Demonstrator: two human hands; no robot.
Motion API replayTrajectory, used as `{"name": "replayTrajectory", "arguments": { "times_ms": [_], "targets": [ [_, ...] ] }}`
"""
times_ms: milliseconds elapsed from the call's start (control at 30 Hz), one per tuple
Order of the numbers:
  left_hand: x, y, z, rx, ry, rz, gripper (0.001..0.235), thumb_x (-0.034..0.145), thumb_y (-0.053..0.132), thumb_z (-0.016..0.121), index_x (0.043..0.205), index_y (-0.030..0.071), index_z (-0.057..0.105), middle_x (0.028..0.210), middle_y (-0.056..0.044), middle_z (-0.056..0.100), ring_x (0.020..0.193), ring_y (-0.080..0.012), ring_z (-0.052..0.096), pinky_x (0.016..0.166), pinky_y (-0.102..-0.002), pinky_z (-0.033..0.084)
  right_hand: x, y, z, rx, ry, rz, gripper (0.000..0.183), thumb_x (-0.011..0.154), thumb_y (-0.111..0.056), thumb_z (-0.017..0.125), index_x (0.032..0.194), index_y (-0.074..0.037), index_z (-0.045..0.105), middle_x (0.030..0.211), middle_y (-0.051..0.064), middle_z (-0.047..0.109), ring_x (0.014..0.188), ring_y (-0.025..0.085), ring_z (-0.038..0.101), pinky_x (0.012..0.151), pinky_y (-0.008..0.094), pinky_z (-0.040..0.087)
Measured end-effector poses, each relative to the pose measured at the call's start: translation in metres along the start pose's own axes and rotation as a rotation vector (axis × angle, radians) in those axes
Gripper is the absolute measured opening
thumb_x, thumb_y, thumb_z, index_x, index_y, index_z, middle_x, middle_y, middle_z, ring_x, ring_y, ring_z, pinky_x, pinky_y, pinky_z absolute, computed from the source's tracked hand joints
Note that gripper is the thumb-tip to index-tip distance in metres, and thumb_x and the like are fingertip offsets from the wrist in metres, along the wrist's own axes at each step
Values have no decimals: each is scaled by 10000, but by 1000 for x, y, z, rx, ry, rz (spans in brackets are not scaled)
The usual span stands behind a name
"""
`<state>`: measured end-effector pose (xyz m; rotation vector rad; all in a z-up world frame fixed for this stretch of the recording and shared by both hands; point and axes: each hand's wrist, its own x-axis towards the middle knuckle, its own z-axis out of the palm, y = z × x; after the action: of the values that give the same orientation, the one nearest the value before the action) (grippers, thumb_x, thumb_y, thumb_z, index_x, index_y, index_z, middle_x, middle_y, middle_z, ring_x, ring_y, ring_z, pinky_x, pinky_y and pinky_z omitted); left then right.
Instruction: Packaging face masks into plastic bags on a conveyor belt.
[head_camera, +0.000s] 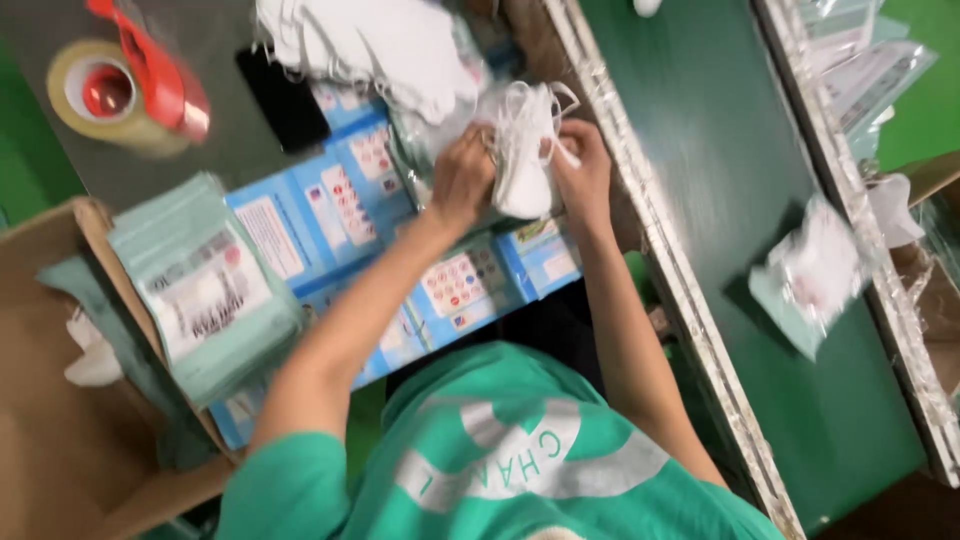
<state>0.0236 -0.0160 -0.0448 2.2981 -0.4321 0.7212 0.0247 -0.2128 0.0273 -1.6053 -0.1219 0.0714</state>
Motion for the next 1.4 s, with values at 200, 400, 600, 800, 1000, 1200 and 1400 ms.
{"name": "replayTrajectory", "arguments": {
  "times_ms": [200, 400, 600, 800, 1000, 1200, 1400],
  "targets": [
    [0, 82, -60, 123, 77, 99, 163, 804, -75, 633, 952, -47, 694, 1101, -182, 672, 1082, -325, 667, 854, -405, 611, -38, 13, -37, 243, -110, 320, 189, 933, -150, 762, 1045, -27, 672, 955, 47, 693, 842, 104, 638, 748, 262, 522],
    [25, 135, -57, 114, 115, 149, 143, 905, -42, 705, 1037, -14, 658, 1021, -133, 649, 992, -290, 641, 828, -391, 579, -71, -31, -40, -395, 121, -235, 193, 902, -88, 791, 996, 13, 655, 954, 93, 623, 872, 137, 603, 773, 321, 505],
    [20, 215, -60, -94, -8, 314, 145, 930, 45, 723, 1048, 50, 637, 1021, -105, 655, 1012, -282, 638, 902, -409, 534, -97, -45, -83, -215, 394, -267, 288, 892, -85, 741, 1152, 6, 659, 1030, 81, 634, 901, 129, 616, 794, 324, 522],
    [13, 204, -50, -889, 135, -287, 570, 987, 345, 727, 1380, 30, 459, 1358, -88, 541, 1265, -192, 552, 1116, -332, 436, -119, -76, -117, -23, 339, -175, 372, 897, -122, 782, 1222, -10, 641, 1042, 69, 716, 939, 147, 686, 834, 326, 587],
    [-29, 226, -12, -982, -20, -758, 608, 938, 345, 778, 1345, -76, 613, 1299, -184, 685, 1125, -203, 650, 1020, -357, 521, -134, -71, -71, -3, 459, -346, 457, 915, -59, 739, 1312, 0, 520, 1177, 94, 606, 1055, 195, 605, 866, 330, 559],
    [-40, 215, -29, -916, 272, -849, 501, 931, 237, 846, 1227, -103, 627, 1181, -153, 668, 1048, -199, 655, 939, -343, 552, -177, -27, -71, 713, 115, 94, 256, 1008, -120, 679, 1198, 35, 605, 964, 38, 652, 796, 110, 593, 728, 247, 520],
    [-54, 233, -1, -1238, -149, -660, 460, 947, 251, 756, 1301, -2, 606, 1231, -61, 673, 1106, -151, 646, 962, -310, 541, -167, -41, -73, 762, 200, 93, 178, 1029, -106, 679, 1125, 43, 661, 894, 45, 664, 781, 125, 637, 719, 284, 565]
  ]
}}
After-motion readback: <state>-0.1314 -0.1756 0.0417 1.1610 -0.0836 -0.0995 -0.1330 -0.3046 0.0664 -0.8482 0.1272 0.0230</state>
